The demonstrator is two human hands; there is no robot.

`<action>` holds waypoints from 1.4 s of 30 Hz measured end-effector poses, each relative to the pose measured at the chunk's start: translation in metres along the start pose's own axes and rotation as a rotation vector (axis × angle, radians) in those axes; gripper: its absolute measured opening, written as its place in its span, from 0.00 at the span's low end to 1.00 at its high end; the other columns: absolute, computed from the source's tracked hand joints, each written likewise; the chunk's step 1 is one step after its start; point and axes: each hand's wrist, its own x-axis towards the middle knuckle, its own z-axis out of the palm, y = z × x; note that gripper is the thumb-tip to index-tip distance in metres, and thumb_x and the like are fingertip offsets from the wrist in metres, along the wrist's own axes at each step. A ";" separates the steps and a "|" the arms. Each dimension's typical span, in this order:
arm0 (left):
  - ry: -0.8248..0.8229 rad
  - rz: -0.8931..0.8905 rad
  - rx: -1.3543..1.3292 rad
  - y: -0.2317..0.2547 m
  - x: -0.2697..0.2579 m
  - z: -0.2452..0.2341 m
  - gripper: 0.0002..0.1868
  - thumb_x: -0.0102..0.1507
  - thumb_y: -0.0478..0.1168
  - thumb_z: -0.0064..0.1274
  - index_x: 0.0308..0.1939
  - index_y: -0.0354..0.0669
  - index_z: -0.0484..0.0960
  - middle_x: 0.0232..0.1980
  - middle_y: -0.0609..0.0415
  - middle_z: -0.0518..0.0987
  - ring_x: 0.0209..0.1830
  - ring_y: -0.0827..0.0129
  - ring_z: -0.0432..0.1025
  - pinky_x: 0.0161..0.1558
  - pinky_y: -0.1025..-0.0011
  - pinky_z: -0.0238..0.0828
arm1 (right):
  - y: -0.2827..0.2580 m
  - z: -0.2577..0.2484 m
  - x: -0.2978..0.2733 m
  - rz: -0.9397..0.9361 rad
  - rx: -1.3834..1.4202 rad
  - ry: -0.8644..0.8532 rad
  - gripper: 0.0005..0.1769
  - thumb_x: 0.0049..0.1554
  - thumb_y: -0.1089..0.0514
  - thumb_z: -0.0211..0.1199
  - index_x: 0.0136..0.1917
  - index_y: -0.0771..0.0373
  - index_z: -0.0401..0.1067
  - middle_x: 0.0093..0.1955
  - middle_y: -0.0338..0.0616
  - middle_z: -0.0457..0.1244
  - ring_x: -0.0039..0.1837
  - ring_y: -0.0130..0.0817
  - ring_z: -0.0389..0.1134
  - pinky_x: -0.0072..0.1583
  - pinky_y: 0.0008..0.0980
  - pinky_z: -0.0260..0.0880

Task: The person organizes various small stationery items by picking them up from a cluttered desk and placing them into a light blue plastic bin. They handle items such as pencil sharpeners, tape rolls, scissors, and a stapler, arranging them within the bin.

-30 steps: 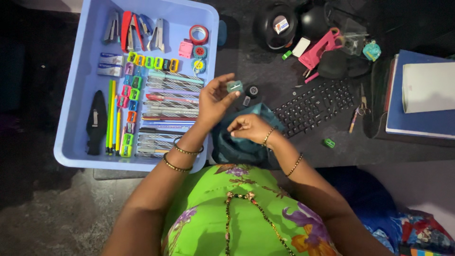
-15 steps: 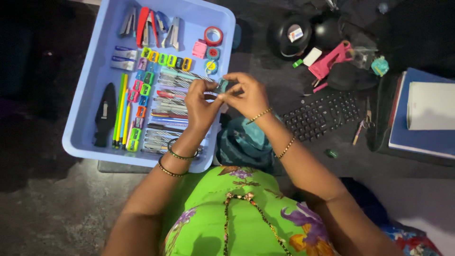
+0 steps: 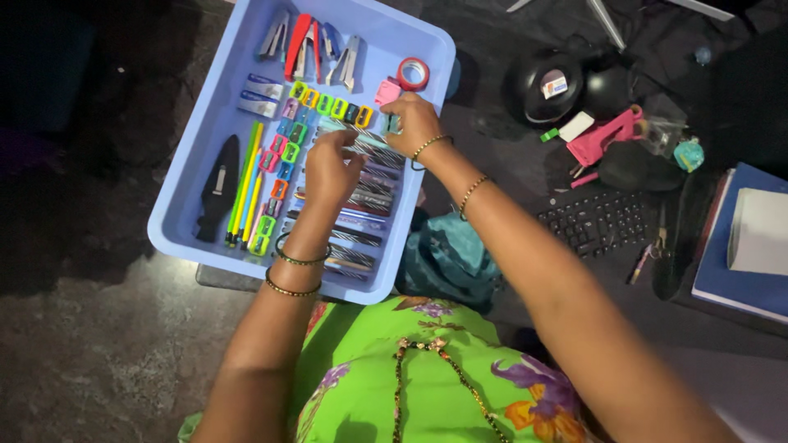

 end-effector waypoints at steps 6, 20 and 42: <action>-0.086 -0.076 0.178 -0.010 -0.002 0.006 0.19 0.57 0.39 0.65 0.51 0.44 0.85 0.51 0.44 0.83 0.47 0.52 0.79 0.50 0.57 0.74 | 0.012 0.019 0.019 -0.015 -0.061 -0.008 0.24 0.40 0.64 0.75 0.51 0.64 0.77 0.52 0.52 0.70 0.54 0.49 0.71 0.56 0.42 0.72; -0.130 -0.088 0.184 -0.009 -0.001 0.012 0.17 0.57 0.41 0.63 0.50 0.46 0.86 0.51 0.46 0.84 0.50 0.50 0.78 0.52 0.56 0.73 | -0.023 0.009 0.028 0.209 -0.353 -0.206 0.30 0.41 0.52 0.81 0.57 0.50 0.78 0.55 0.52 0.68 0.59 0.51 0.68 0.58 0.46 0.69; -0.138 0.127 0.082 -0.003 -0.004 0.007 0.16 0.59 0.39 0.63 0.51 0.40 0.85 0.49 0.44 0.84 0.41 0.55 0.81 0.45 0.61 0.77 | -0.022 0.000 -0.026 -0.198 -0.072 0.124 0.21 0.47 0.60 0.75 0.54 0.59 0.77 0.58 0.45 0.69 0.62 0.49 0.67 0.63 0.47 0.66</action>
